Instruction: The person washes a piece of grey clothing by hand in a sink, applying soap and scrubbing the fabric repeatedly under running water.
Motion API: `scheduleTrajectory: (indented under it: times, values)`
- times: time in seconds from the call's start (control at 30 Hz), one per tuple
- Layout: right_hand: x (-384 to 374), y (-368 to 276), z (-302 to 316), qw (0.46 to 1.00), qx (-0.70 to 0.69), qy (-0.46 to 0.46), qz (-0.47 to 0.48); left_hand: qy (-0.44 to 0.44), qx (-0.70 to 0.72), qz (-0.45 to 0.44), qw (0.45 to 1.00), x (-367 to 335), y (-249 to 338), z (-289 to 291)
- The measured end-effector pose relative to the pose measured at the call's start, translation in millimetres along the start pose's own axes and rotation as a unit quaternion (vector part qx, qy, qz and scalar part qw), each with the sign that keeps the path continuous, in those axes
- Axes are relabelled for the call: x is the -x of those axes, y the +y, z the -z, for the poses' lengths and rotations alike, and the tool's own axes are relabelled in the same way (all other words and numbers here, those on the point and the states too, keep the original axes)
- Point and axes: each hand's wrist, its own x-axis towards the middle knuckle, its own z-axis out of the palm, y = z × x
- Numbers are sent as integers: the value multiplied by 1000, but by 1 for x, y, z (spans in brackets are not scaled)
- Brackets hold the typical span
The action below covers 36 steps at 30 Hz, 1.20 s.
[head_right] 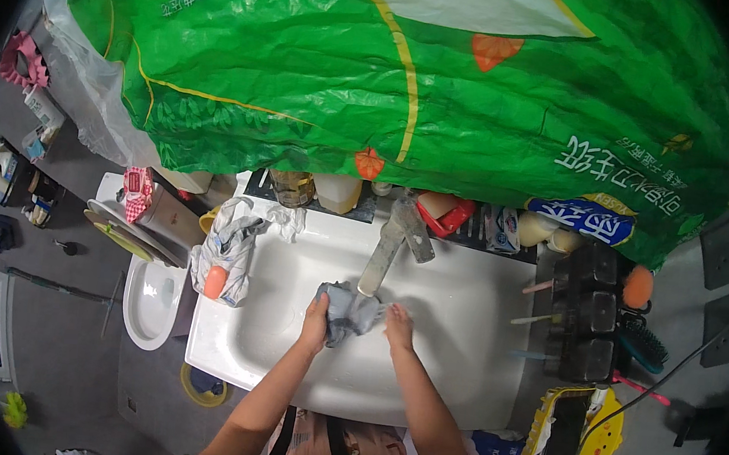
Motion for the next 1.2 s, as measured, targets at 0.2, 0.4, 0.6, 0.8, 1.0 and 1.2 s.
scheduleTrajectory:
  times: [0.2, 0.4, 0.6, 0.8, 1.0, 1.2]
  values:
    - [-16, -6, -37, 941, -169, -233, -180, -23, -249, -139, 958, 38, -45, -20]
    - [-16, -7, -37, 991, -74, -105, -22, 42, -147, -115, 981, 15, -38, 18]
    - [19, -20, -27, 954, -206, -205, -79, -40, 281, 132, 950, -21, -58, -9]
    - [38, -51, 13, 849, 254, 167, 431, -47, 220, 170, 959, -40, -78, -21]
    - [87, -139, 28, 668, 334, 290, 598, -4, 158, 115, 981, -40, -73, -23]
    - [88, -148, 23, 641, 375, 299, 599, -1, 198, 108, 974, -32, -62, -19]
